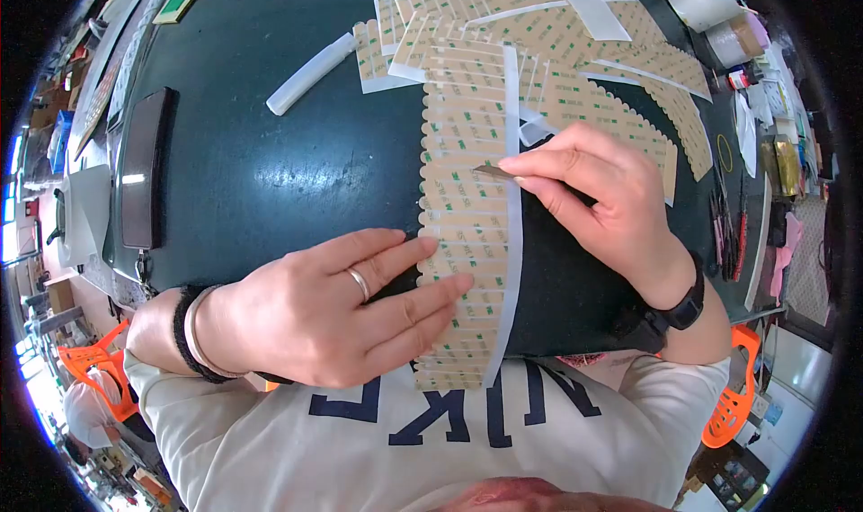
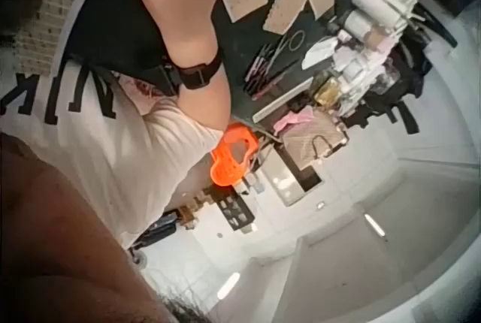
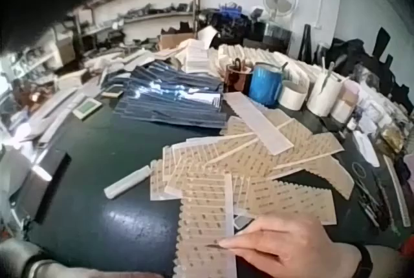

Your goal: The person uses a small blade to cut and peel away the excess backing from a sheet of adhesive strips, then uses tweezers to remove small leftover pieces. After finishing one sheet, they pick up another and repeat the process.

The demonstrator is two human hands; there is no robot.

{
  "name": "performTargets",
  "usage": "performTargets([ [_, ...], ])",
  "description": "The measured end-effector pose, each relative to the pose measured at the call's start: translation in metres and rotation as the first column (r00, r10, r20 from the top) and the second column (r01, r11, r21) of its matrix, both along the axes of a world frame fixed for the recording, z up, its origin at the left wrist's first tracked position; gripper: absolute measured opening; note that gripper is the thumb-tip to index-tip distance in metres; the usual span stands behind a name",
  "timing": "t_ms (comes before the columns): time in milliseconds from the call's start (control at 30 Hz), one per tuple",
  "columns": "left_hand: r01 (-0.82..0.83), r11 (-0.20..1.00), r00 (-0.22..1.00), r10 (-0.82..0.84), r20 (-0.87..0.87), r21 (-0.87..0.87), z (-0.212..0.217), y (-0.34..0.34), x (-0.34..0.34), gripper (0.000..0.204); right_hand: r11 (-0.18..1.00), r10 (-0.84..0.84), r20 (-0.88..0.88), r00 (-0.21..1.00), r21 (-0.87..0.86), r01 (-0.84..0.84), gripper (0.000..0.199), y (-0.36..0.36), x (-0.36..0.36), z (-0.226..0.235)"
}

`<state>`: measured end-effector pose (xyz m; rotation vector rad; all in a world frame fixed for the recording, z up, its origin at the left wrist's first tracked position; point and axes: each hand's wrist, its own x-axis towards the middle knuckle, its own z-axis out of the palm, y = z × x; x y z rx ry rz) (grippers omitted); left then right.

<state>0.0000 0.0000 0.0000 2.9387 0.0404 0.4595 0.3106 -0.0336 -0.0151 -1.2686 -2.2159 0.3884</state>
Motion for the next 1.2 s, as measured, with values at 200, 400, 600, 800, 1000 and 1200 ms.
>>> performTargets([
  [200, 0.004, 0.998, 1.000, -0.003, 0.029, -0.057, -0.006, 0.002, 0.006, 0.028, 0.999, -0.014, -0.087, 0.996, -0.039, 0.010, 0.024, -0.001, -0.001, 0.006],
  [400, 0.015, 1.000, 0.999, -0.014, 0.047, -0.019, -0.009, 0.005, 0.007, 0.030, 0.997, 0.080, -0.079, 0.994, -0.013, -0.081, 0.024, -0.001, -0.001, 0.000],
  [600, 0.034, 0.999, 0.999, -0.034, 0.023, -0.002, -0.006, 0.006, 0.009, 0.037, 0.992, 0.109, 0.010, 0.994, 0.061, -0.109, 0.029, -0.003, -0.003, 0.000],
  [800, 0.012, 0.996, 0.998, -0.006, 0.070, -0.085, -0.007, 0.006, 0.008, 0.048, 0.991, 0.108, 0.011, 0.994, 0.084, -0.108, 0.032, -0.004, -0.005, -0.002],
  [1000, -0.036, 0.960, 0.998, 0.019, -0.064, -0.277, 0.000, 0.012, 0.008, 0.067, 0.986, 0.122, 0.004, 0.993, 0.112, -0.122, 0.030, -0.003, -0.006, -0.005],
  [1200, -0.057, 0.964, 0.996, 0.038, -0.075, -0.259, 0.000, 0.008, 0.008, 0.071, 0.986, 0.123, 0.004, 0.992, 0.117, -0.123, 0.030, -0.001, -0.010, -0.006],
])
